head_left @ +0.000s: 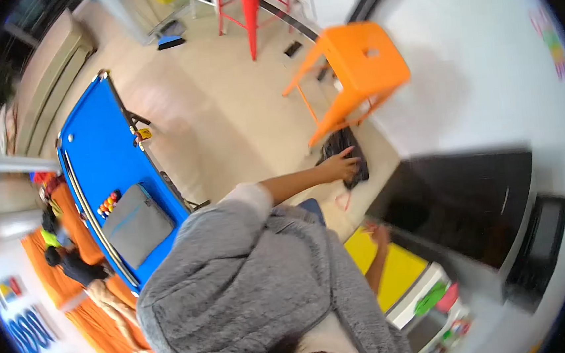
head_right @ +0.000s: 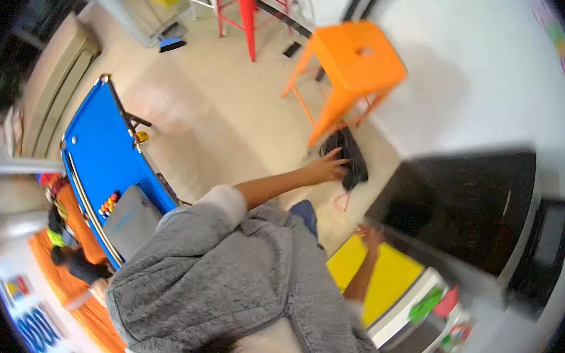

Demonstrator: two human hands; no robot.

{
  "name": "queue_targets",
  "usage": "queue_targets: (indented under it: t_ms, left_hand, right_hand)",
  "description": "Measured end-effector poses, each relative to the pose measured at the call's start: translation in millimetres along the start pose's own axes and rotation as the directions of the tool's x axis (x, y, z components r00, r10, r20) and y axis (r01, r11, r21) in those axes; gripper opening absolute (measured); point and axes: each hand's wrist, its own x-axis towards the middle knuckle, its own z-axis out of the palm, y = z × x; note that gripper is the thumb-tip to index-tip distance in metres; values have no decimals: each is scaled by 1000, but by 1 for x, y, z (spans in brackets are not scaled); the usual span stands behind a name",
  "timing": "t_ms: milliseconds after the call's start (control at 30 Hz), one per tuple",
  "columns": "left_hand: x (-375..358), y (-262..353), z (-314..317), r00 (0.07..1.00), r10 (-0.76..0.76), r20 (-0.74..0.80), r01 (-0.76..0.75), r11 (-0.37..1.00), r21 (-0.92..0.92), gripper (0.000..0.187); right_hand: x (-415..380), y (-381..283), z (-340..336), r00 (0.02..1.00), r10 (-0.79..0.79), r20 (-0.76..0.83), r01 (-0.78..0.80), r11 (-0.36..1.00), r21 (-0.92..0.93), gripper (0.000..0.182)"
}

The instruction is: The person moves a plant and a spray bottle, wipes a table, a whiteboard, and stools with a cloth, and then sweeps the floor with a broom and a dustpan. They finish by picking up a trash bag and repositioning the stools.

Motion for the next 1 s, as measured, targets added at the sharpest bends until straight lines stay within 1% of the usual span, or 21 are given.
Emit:
queue_targets:
  t_ms: [33,67,100,133,167,200,233,300,333,367,433,500,567,600,700,733,833,900,933,967,1000]
  left_hand:
    - [-36,-5,-16,934,-296,200,355,837,-416,29]
    - [-71,-22,-4,768,-566,300,631,588,-506,31]
    - [-110,-17,14,523,-726,446,800,236,-552,33]
    - [-144,-11,12,404,-743,533,876,146,-460,38]
    - [-179,-26,9,291,-759,582,929,80,-361,44]
    - [-210,-32,11,217,-645,732,940,-65,-336,51]
    - [-250,-30,43,274,-614,740,920,-56,-387,57]
    - [-308,-18,80,114,-595,795,952,-163,-259,79]
    - [-329,-20,78,44,-544,838,931,-283,-232,79]
    - [-345,-26,68,-22,-484,875,873,-436,-219,80]
    - [-370,-46,50,-104,-416,903,690,-684,-236,81]
    - [-396,-77,31,-181,-408,895,490,-826,-278,83]
    - [-418,-105,15,-290,-470,834,405,-850,-338,85]
    - [-428,-115,10,-348,-508,788,403,-840,-363,86]
    - [-460,-150,-22,-561,-614,555,514,-784,-348,80]
    - [-474,-173,-42,-575,-593,563,528,-795,-299,72]
    - [-548,-234,-83,-555,-599,576,496,-795,-349,54]
    - [-610,-280,-108,-457,-657,599,625,-717,-308,40]
    - [-638,-300,-118,-400,-673,622,684,-671,-287,35]
    - [-662,-329,-127,-376,-729,573,666,-642,-380,29]
    - [-683,-356,-133,-354,-771,530,637,-613,-468,26]
  right_hand:
    - [7,10,22,994,78,82,-85,992,91,39]
    - [27,-24,42,976,200,89,-218,930,295,43]
    - [27,-47,60,924,359,133,-377,796,473,48]
    - [17,-60,72,834,518,189,-513,601,614,52]
    - [22,-75,90,824,498,268,-559,645,521,54]
    - [43,-92,113,821,460,339,-570,696,436,56]
    - [60,-104,136,803,433,410,-576,742,344,58]
    - [99,-132,178,748,393,534,-543,826,153,54]
    - [117,-144,198,710,377,595,-500,864,49,52]
    - [135,-160,216,670,359,650,-432,900,-52,50]
    - [176,-193,247,589,333,737,-274,940,-206,46]
    - [215,-229,285,516,305,800,-127,951,-281,42]
    - [252,-276,324,455,294,841,13,942,-336,38]
    - [269,-298,343,435,299,849,62,931,-359,36]
    - [311,-365,405,378,295,878,218,893,-394,32]
    - [321,-387,432,365,286,886,268,879,-394,30]
    - [336,-451,509,346,252,904,388,838,-383,27]
    - [347,-501,558,369,185,911,502,785,-362,26]
    - [357,-518,579,397,81,914,618,713,-331,26]
    - [370,-531,602,407,-47,912,749,590,-303,26]
    - [382,-541,625,429,-189,884,823,485,-295,26]
